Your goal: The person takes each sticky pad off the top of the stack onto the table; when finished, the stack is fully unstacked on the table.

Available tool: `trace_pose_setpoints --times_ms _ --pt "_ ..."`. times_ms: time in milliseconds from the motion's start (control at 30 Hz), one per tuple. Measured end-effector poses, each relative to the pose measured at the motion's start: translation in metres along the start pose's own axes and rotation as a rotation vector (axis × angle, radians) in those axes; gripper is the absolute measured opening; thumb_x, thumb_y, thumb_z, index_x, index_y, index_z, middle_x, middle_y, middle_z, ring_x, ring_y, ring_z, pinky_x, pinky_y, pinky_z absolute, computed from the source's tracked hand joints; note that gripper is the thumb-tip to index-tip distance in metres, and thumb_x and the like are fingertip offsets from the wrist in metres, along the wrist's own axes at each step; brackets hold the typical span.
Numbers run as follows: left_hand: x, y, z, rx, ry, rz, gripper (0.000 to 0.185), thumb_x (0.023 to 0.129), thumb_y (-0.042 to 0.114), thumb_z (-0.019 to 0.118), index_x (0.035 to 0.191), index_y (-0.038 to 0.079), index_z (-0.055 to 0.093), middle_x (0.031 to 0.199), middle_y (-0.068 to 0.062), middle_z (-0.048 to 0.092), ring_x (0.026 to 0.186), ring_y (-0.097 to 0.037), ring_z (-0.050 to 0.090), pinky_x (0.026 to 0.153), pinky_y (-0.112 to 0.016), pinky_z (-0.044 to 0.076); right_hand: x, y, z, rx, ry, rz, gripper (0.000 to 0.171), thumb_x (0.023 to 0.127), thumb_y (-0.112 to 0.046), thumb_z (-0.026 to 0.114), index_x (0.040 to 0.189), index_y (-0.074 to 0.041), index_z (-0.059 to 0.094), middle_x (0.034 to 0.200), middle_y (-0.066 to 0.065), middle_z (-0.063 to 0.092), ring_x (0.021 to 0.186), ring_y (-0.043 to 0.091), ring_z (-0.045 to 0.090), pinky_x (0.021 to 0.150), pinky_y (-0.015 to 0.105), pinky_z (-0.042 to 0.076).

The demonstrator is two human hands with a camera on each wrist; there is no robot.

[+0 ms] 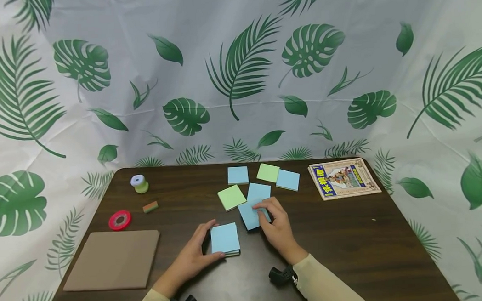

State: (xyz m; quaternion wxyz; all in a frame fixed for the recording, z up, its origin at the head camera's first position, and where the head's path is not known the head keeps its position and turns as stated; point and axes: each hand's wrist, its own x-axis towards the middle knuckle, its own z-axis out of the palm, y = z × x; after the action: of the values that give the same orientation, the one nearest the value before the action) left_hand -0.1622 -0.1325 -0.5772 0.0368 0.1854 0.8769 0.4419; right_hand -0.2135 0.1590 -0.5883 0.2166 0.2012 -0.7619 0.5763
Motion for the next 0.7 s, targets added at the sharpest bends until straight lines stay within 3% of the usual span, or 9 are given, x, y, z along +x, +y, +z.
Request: trace_pose_setpoints --times_ms 67,200,400,533,700 --pt "0.0 0.0 0.0 -0.006 0.002 0.002 0.098 0.087 0.034 0.095 0.166 0.01 0.042 0.154 -0.001 0.057 0.139 -0.017 0.054 0.117 -0.039 0.045 0.002 0.003 -0.004 -0.014 0.046 0.061 0.027 0.102 0.009 0.066 0.114 -0.011 0.08 0.116 0.008 0.069 0.108 0.026 0.064 0.093 0.025 0.05" --pt "0.001 0.0 0.0 -0.009 -0.001 -0.001 0.097 0.088 0.036 0.094 0.166 0.011 0.042 0.153 0.0 0.057 0.138 -0.017 0.054 0.117 -0.039 0.045 0.005 0.006 -0.012 0.023 0.107 0.179 0.025 0.104 0.005 0.066 0.114 -0.011 0.081 0.116 0.01 0.07 0.11 0.027 0.064 0.093 0.024 0.046" --pt "0.0 -0.002 0.0 -0.006 -0.007 -0.001 0.097 0.088 0.036 0.094 0.166 0.011 0.042 0.153 0.001 0.057 0.138 -0.018 0.054 0.117 -0.039 0.045 0.011 0.012 -0.028 -0.014 0.164 0.186 0.025 0.105 0.002 0.065 0.117 -0.012 0.082 0.12 0.01 0.07 0.119 0.023 0.063 0.1 0.022 0.045" --pt "0.0 -0.002 0.0 -0.008 -0.003 -0.003 0.097 0.088 0.035 0.094 0.166 0.011 0.043 0.153 0.002 0.056 0.139 -0.017 0.054 0.118 -0.037 0.044 0.015 0.018 -0.04 -0.119 0.244 0.204 0.026 0.103 0.003 0.065 0.119 -0.011 0.08 0.121 0.009 0.068 0.121 0.024 0.062 0.103 0.03 0.045" --pt "0.0 -0.001 0.0 -0.018 -0.006 0.009 0.096 0.088 0.034 0.094 0.165 0.009 0.043 0.153 0.0 0.057 0.139 -0.018 0.054 0.118 -0.037 0.044 0.018 0.022 -0.05 -0.249 0.269 0.317 0.027 0.102 -0.001 0.066 0.126 -0.007 0.076 0.126 0.015 0.063 0.124 0.033 0.06 0.104 0.048 0.046"
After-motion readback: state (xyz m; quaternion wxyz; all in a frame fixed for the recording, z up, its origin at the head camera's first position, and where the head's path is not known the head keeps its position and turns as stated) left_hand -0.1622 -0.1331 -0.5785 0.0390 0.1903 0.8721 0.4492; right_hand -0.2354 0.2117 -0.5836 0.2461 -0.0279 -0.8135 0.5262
